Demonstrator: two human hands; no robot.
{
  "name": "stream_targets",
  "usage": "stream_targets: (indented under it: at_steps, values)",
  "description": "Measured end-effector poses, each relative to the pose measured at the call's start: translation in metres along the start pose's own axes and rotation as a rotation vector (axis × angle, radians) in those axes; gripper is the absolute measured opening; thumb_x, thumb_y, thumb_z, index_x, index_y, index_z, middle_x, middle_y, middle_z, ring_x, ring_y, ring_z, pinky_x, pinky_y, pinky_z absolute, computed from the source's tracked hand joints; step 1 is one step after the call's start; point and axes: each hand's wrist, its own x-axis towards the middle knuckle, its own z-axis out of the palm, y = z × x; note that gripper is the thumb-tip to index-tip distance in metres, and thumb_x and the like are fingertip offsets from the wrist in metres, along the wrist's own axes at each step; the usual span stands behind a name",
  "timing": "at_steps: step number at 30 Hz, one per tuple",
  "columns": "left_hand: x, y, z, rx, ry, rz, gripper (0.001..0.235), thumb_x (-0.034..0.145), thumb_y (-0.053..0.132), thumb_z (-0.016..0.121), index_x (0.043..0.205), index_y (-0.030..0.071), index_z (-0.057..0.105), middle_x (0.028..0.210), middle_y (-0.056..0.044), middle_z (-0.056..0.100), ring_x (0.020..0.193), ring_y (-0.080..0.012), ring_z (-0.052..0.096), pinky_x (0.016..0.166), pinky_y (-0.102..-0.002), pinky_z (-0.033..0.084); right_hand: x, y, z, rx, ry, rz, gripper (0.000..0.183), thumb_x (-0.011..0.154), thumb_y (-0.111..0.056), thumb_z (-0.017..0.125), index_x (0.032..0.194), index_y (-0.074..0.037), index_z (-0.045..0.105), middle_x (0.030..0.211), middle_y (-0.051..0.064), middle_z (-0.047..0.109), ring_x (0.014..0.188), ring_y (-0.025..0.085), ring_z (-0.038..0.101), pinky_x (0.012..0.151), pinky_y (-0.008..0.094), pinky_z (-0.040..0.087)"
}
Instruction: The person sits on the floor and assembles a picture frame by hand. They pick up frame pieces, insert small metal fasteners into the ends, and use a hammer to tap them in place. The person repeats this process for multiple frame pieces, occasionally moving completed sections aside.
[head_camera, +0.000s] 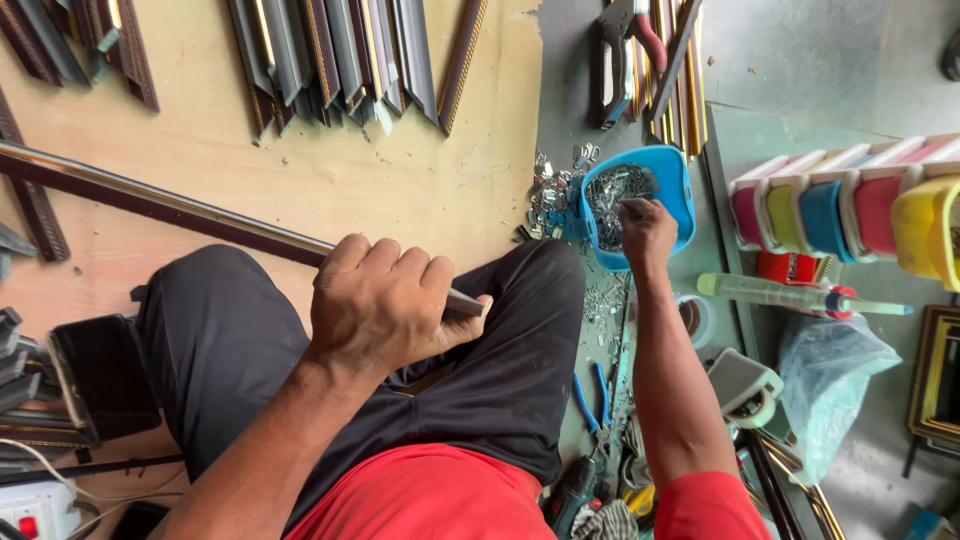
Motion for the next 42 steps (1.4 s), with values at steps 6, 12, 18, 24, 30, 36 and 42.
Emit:
stream_targets:
  at_steps: [6,12,18,24,30,36,42]
  values:
    - [-0.001,0.0,0.0,-0.021,0.02,0.005,0.054,0.09,0.054,0.069,0.059,0.015,0.048,0.054,-0.001,0.045,0.053,-0.0196,0.046,0.057,-0.036,0.037,-0.011,0.007,-0.026,0.466,0.052,0.216,0.016,0.091,-0.016,0.083,0.096,-0.003,0.077,0.08,0.007,0.072,0.067,0.015,0.068,0.063,0.03,0.056]
    - [-0.007,0.0,0.001,-0.046,0.046,0.017,0.049,0.082,0.055,0.072,0.062,0.014,0.052,0.058,-0.003,0.051,0.057,-0.0211,0.052,0.062,-0.037,0.04,-0.015,-0.005,-0.043,0.932,-0.013,0.402,0.019,0.096,-0.016,0.079,0.091,-0.002,0.068,0.076,0.006,0.07,0.062,0.011,0.068,0.057,0.027,0.06]
    - [-0.007,0.0,0.003,-0.032,0.058,0.03,0.049,0.082,0.054,0.076,0.062,0.015,0.054,0.057,-0.003,0.053,0.057,-0.0214,0.053,0.063,-0.037,0.041,-0.027,-0.013,-0.057,1.03,0.011,0.466,0.021,0.097,-0.018,0.077,0.089,-0.003,0.064,0.079,0.008,0.07,0.064,0.014,0.07,0.059,0.031,0.062]
    - [-0.008,0.0,0.009,-0.065,0.074,0.004,0.048,0.07,0.056,0.081,0.062,0.015,0.056,0.059,-0.003,0.058,0.058,-0.0216,0.054,0.065,-0.037,0.04,-0.046,-0.041,-0.078,1.186,-0.019,0.459,0.017,0.098,-0.01,0.072,0.091,-0.002,0.059,0.088,0.013,0.072,0.076,0.02,0.075,0.072,0.035,0.067]
    - [-0.005,-0.001,0.015,-0.03,0.01,0.003,0.059,0.073,0.066,0.082,0.056,0.016,0.057,0.048,-0.002,0.055,0.045,-0.0183,0.049,0.058,-0.037,0.037,-0.075,-0.131,-0.12,1.242,-0.128,0.251,0.019,0.097,-0.001,0.071,0.113,-0.001,0.06,0.094,0.012,0.07,0.087,0.02,0.073,0.085,0.038,0.064]
    - [-0.002,0.0,0.02,-0.031,0.063,-0.004,0.057,0.072,0.067,0.076,0.058,0.014,0.06,0.049,-0.006,0.057,0.046,-0.0196,0.051,0.06,-0.037,0.038,-0.092,-0.207,-0.162,1.042,-0.195,-0.062,0.027,0.104,-0.003,0.067,0.129,0.005,0.067,0.097,0.008,0.07,0.096,0.016,0.07,0.093,0.034,0.059]
    - [-0.004,0.001,0.023,-0.081,0.021,-0.007,0.055,0.075,0.064,0.077,0.058,0.014,0.061,0.048,-0.005,0.058,0.045,-0.0201,0.054,0.059,-0.038,0.038,-0.11,-0.274,-0.178,0.923,-0.155,-0.174,0.017,0.107,-0.002,0.063,0.122,0.005,0.067,0.107,0.011,0.077,0.103,0.016,0.073,0.097,0.029,0.057]
